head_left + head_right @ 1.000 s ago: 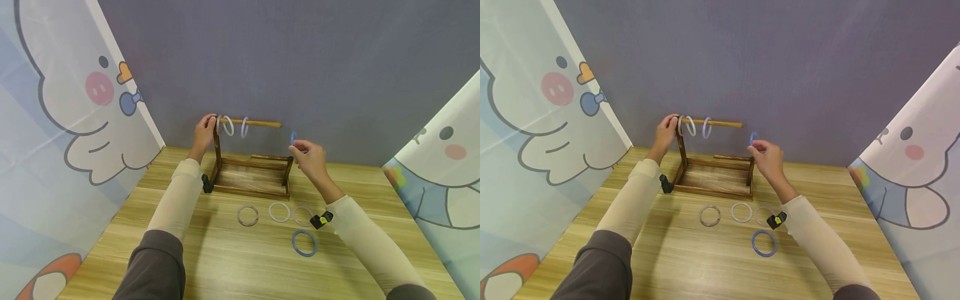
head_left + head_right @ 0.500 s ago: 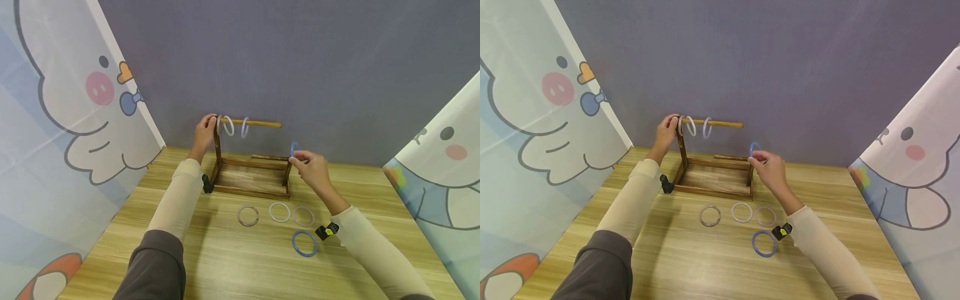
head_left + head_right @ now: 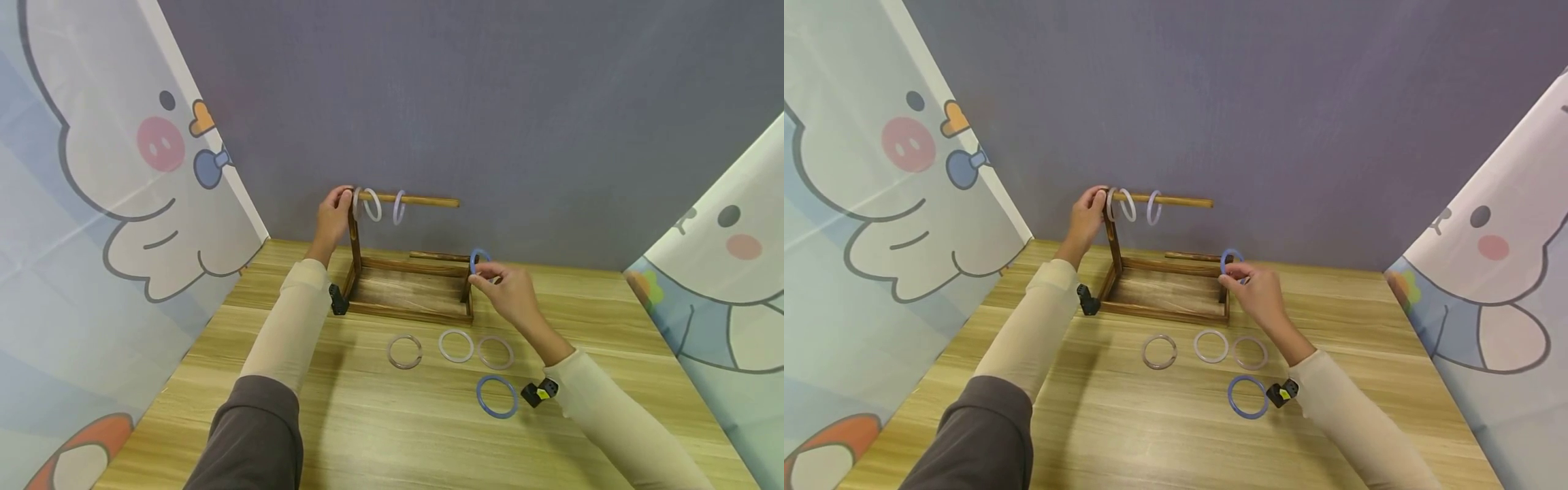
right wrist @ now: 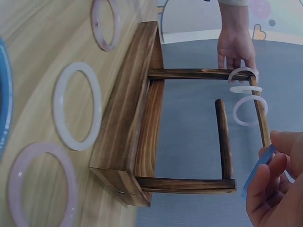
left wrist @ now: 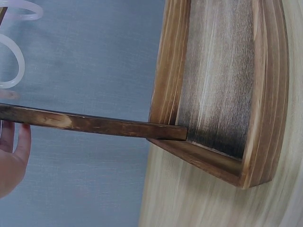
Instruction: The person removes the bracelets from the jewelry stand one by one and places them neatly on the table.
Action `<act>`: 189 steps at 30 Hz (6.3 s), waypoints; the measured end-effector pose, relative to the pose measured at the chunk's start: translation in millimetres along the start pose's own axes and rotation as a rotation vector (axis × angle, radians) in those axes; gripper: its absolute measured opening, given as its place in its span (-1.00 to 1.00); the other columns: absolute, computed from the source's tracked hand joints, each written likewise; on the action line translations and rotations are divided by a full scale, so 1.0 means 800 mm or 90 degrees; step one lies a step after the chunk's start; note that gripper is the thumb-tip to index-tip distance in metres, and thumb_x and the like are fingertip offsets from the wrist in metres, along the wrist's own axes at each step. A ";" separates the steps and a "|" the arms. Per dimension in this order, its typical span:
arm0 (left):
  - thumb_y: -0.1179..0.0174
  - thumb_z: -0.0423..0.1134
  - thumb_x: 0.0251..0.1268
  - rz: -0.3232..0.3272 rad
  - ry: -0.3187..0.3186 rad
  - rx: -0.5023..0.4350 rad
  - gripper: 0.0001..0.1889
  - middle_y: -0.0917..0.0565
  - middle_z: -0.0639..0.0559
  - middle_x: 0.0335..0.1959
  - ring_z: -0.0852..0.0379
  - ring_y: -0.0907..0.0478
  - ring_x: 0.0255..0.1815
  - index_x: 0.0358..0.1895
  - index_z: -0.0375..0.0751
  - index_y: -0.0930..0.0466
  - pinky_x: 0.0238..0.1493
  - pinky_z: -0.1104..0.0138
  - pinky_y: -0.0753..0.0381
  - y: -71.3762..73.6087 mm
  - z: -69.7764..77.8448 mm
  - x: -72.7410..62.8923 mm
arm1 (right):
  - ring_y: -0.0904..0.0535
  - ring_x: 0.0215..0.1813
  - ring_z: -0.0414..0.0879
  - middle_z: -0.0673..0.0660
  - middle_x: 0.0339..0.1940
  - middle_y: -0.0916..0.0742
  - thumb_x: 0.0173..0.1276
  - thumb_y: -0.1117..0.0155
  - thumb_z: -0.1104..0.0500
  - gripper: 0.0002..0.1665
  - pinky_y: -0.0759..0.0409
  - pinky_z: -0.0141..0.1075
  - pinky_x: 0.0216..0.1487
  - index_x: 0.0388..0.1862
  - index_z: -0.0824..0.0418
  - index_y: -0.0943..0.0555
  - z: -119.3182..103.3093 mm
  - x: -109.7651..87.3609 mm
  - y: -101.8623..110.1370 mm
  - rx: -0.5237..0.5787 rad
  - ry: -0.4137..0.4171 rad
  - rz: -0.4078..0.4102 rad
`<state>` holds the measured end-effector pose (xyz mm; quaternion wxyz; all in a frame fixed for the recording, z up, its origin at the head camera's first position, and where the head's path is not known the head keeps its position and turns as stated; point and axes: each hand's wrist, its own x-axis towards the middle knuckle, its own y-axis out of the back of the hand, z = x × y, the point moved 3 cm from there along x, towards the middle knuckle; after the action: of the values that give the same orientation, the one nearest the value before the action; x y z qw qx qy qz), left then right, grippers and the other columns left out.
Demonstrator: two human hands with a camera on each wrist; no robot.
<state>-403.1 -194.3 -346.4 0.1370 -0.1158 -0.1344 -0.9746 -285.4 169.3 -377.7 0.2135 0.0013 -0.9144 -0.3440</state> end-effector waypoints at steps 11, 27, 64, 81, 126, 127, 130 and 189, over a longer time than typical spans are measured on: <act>0.04 0.08 0.62 0.000 -0.004 -0.002 -0.57 -0.60 -0.10 0.27 -0.01 -0.53 0.20 0.35 0.02 -0.52 0.27 0.12 -0.51 -0.001 -0.001 0.001 | -0.60 -0.46 -0.14 0.14 -0.36 -0.81 0.32 -0.49 0.13 -0.72 -0.48 -0.40 -0.50 -0.07 0.26 -0.79 0.006 -0.021 -0.016 -0.038 0.004 -0.051; 0.04 0.08 0.63 -0.003 -0.009 0.002 -0.58 -0.60 -0.11 0.25 -0.02 -0.53 0.20 0.34 0.02 -0.52 0.27 0.09 -0.51 0.001 0.000 0.001 | -0.48 -0.56 -0.31 0.10 -0.40 -0.81 0.27 -0.51 0.19 -0.78 -0.41 -0.44 -0.55 -0.15 0.28 -0.79 0.014 -0.046 -0.040 -0.059 0.055 -0.140; 0.06 0.10 0.63 -0.005 -0.010 0.014 -0.56 -0.59 -0.09 0.27 -0.03 -0.53 0.21 0.36 0.04 -0.51 0.26 0.08 -0.52 0.001 0.002 -0.002 | -0.49 -0.45 -0.43 -0.16 -0.49 -0.73 0.24 -0.54 0.15 -0.85 -0.49 -0.49 -0.46 -0.21 0.12 -0.82 0.028 -0.104 -0.077 -0.110 0.113 -0.297; 0.05 0.06 0.64 0.002 -0.022 0.002 -0.58 -0.62 -0.10 0.20 0.01 -0.54 0.10 0.34 -0.01 -0.53 0.18 0.15 -0.54 -0.001 0.001 0.004 | -0.52 -0.44 -0.48 -0.15 -0.46 -0.75 0.23 -0.53 0.14 -0.85 -0.54 -0.53 -0.38 -0.23 0.14 -0.80 0.030 -0.132 -0.094 -0.103 0.140 -0.349; 0.03 0.03 0.64 0.000 -0.017 -0.023 -0.60 -0.62 -0.11 0.15 0.07 -0.54 0.05 0.32 -0.02 -0.55 0.11 0.23 -0.55 -0.001 0.001 0.001 | -0.43 -0.48 -0.48 -0.23 -0.56 -0.62 0.20 -0.55 0.20 -0.81 -0.50 -0.54 -0.45 -0.51 0.00 -0.69 0.000 -0.170 -0.101 -0.093 0.137 -0.403; 0.03 0.03 0.63 0.000 -0.015 -0.021 -0.60 -0.63 -0.11 0.15 0.07 -0.54 0.05 0.32 -0.02 -0.55 0.11 0.22 -0.55 -0.001 0.001 0.000 | -0.43 -0.49 -0.47 -0.23 -0.56 -0.62 0.19 -0.55 0.20 -0.80 -0.50 -0.54 -0.46 -0.52 0.00 -0.68 0.000 -0.171 -0.101 -0.090 0.133 -0.404; 0.03 0.04 0.63 0.004 -0.014 -0.014 -0.60 -0.63 -0.11 0.15 0.05 -0.54 0.07 0.32 -0.01 -0.55 0.13 0.22 -0.55 0.000 0.001 0.001 | -0.42 -0.50 -0.46 -0.24 -0.56 -0.60 0.19 -0.55 0.20 -0.78 -0.50 -0.53 -0.47 -0.53 -0.01 -0.66 0.000 -0.171 -0.100 -0.089 0.122 -0.407; 0.04 0.04 0.64 -0.004 -0.023 -0.022 -0.59 -0.62 -0.12 0.16 0.03 -0.55 0.06 0.33 -0.03 -0.53 0.11 0.19 -0.57 0.002 0.001 0.001 | -0.32 -0.65 -0.39 -0.13 -0.49 -0.70 0.38 -0.40 0.17 -0.96 -0.36 -0.48 -0.60 -0.28 0.11 -0.73 -0.043 -0.098 -0.083 -0.071 0.121 -0.314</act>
<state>-403.1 -195.8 -345.1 0.1293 -0.1349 -0.1206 -0.9750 -210.1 108.8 -427.4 0.2075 0.2446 -0.8420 -0.4338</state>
